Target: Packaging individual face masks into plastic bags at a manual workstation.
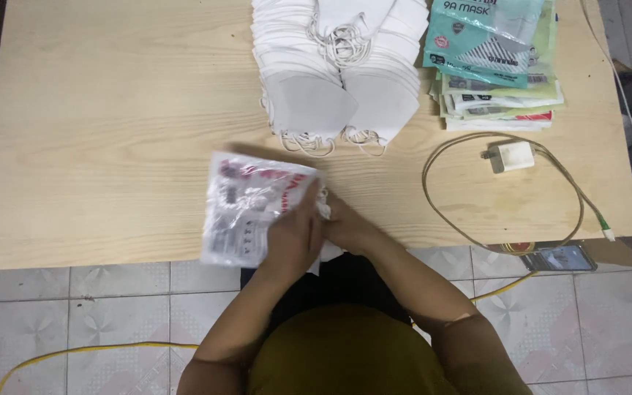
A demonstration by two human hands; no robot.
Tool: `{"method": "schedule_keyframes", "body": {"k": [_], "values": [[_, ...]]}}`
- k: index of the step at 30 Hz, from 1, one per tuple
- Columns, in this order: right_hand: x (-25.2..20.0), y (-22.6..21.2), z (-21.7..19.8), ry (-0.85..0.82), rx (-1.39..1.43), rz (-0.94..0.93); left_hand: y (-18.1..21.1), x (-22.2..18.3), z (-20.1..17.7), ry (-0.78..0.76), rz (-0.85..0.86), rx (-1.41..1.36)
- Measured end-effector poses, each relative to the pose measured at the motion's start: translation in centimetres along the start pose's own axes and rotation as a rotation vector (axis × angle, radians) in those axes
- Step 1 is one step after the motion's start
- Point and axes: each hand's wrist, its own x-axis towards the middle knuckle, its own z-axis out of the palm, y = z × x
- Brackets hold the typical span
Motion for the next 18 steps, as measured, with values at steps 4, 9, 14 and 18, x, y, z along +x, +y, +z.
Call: {"method": "schedule_keyframes", "body": {"k": [4,9,14,18], "values": [[1.6,-0.8,-0.6,-0.066,-0.190,-0.067,0.8,-1.7,2.1,0.005,0.097,0.076],[4.7,-3.4,-1.5,-0.158,-0.432,-0.167,3.1,-0.4,0.1,-0.136,0.173,-0.129],[7.9,-4.1,-2.5,-0.258,-0.663,-0.262,-1.4,1.1,-5.6,-0.028,0.238,-0.272],[9.3,-5.4,-3.9,-0.315,-0.855,-0.345,-5.8,1.2,-6.7,-0.174,0.246,-0.223]]}}
